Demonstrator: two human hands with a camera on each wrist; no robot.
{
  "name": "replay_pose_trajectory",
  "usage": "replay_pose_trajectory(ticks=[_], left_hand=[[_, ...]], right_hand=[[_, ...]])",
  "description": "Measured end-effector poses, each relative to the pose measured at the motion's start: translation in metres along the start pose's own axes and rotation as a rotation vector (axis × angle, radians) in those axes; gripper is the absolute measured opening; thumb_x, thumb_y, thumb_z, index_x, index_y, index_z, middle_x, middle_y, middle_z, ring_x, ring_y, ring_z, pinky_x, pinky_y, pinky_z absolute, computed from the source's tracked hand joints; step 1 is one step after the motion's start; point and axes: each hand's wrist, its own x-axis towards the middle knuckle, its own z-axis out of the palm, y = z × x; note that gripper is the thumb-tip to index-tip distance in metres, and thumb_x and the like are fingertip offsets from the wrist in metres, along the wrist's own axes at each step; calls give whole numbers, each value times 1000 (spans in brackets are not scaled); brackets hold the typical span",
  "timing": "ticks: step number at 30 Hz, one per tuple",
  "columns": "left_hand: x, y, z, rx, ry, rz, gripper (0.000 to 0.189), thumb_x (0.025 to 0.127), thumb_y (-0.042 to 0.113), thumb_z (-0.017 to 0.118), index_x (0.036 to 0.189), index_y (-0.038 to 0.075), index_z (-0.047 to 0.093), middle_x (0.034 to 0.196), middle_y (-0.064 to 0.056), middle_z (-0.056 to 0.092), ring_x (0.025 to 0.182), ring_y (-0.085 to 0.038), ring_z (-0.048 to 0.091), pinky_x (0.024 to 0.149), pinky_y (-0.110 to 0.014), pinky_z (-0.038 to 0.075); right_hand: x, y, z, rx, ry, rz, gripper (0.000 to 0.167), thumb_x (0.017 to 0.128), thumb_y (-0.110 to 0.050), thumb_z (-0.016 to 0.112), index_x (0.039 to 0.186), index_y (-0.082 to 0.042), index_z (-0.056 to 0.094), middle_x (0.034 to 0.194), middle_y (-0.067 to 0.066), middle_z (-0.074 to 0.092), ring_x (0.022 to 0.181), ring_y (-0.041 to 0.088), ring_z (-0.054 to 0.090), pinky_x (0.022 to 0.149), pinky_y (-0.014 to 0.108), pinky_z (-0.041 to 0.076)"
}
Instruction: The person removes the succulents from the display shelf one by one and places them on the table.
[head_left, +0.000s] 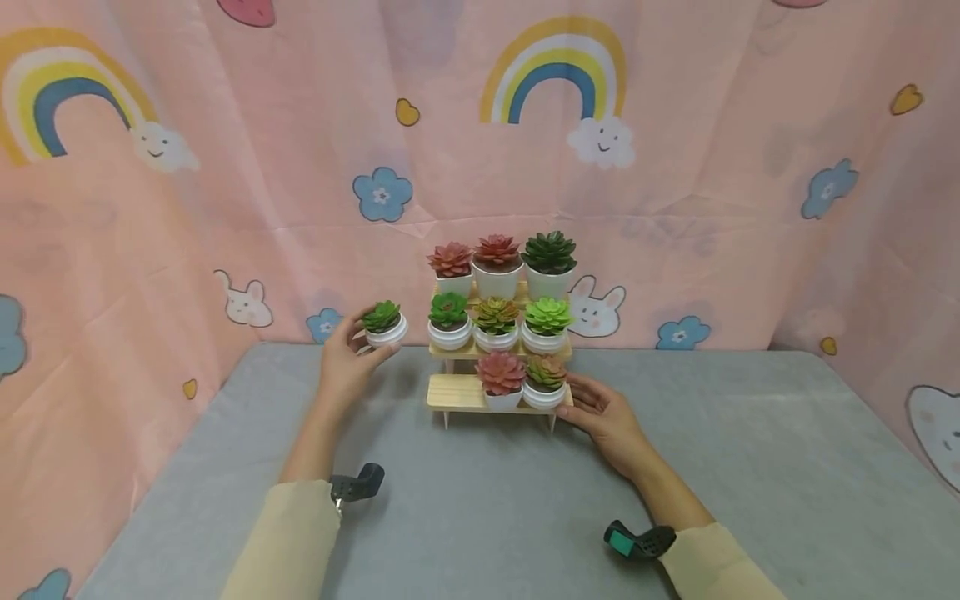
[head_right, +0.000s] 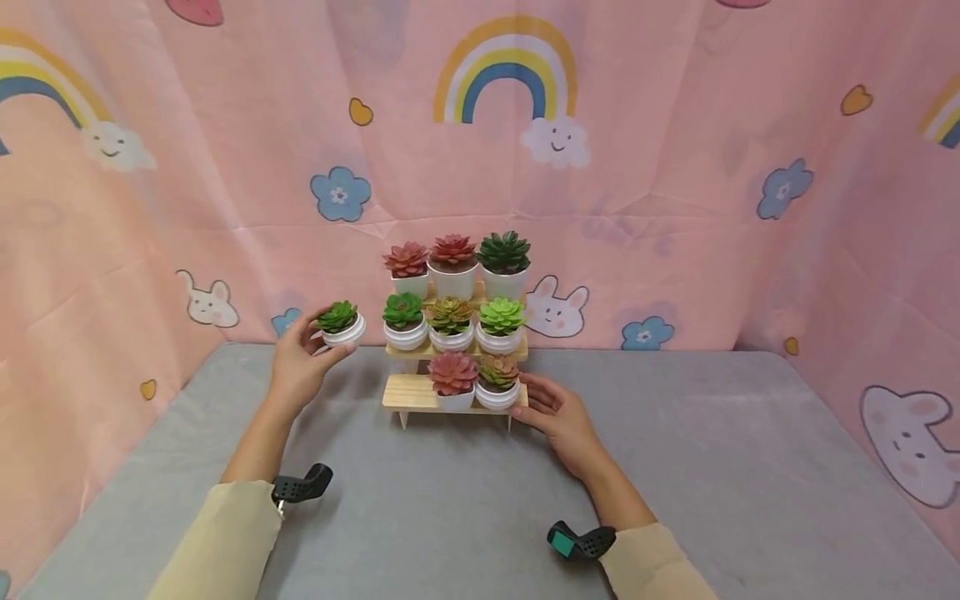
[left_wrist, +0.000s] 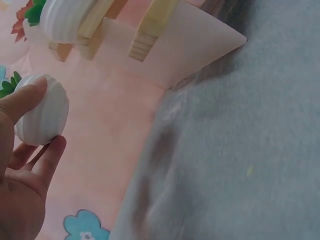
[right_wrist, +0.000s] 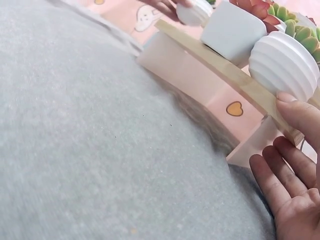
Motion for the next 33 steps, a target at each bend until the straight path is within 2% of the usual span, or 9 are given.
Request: replay_pose_trajectory(ticks=[3, 6, 8, 10, 16, 19, 23, 30, 33], left_hand=[[5, -5, 7, -3, -20, 2, 70, 85, 2, 79, 147, 13, 50, 145, -19, 54, 128, -36, 60, 90, -22, 56], [8, -10, 12, 0, -35, 7, 69, 85, 1, 78, 148, 11, 49, 146, -20, 53, 129, -38, 59, 99, -37, 56], [9, -14, 14, -9, -35, 13, 69, 85, 0, 78, 147, 10, 49, 146, -21, 52, 130, -39, 59, 105, -47, 54], [9, -18, 17, -23, -26, 13, 69, 84, -1, 78, 147, 9, 50, 146, -22, 51, 132, -40, 57, 108, -50, 51], [7, -34, 28, -56, 3, -52, 69, 86, -1, 77, 148, 12, 49, 148, -20, 51, 136, -37, 54, 112, -47, 49], [8, -41, 34, -43, -2, -61, 69, 87, 0, 77, 148, 13, 48, 148, -20, 50, 136, -37, 54, 112, -47, 49], [10, -46, 38, -29, -6, -52, 70, 87, 2, 77, 149, 13, 48, 148, -20, 50, 135, -38, 54, 112, -47, 49], [10, -58, 41, -27, -24, -72, 70, 85, -3, 77, 148, 12, 48, 151, -22, 48, 138, -38, 52, 112, -44, 49], [9, -62, 42, -15, -18, -67, 70, 85, -4, 76, 147, 12, 49, 153, -22, 47, 139, -39, 52, 112, -44, 49]], right_hand=[[0, 0, 1, -13, 3, 3, 64, 94, -10, 71, 150, 3, 43, 149, 28, 50, 127, 15, 60, 93, 13, 52], [0, 1, 2, -11, -5, 10, 64, 94, -10, 71, 150, 2, 42, 150, 27, 49, 137, 34, 52, 94, 13, 52], [0, 2, 3, -7, -2, 12, 64, 95, -10, 70, 150, 2, 42, 151, 27, 49, 139, 38, 49, 94, 13, 52], [1, 2, 2, -5, 4, 10, 64, 94, -9, 70, 150, 2, 42, 151, 26, 49, 138, 35, 51, 94, 13, 52], [1, 0, 1, 28, -9, -11, 64, 94, -8, 71, 149, 4, 42, 150, 28, 49, 122, 4, 61, 94, 14, 53], [-1, 0, 0, 40, -13, -13, 64, 94, -7, 70, 149, 5, 41, 150, 29, 48, 117, -3, 61, 94, 14, 53], [-2, 0, -1, 34, -5, -11, 63, 94, -7, 70, 149, 5, 42, 150, 29, 49, 118, -1, 61, 94, 15, 54], [-2, -2, -1, 7, 4, -3, 64, 94, -9, 71, 149, 5, 42, 150, 29, 48, 122, 3, 60, 94, 14, 53], [-1, -2, -1, 3, 11, 6, 64, 93, -8, 71, 149, 4, 42, 150, 28, 50, 126, 11, 60, 94, 14, 53]])
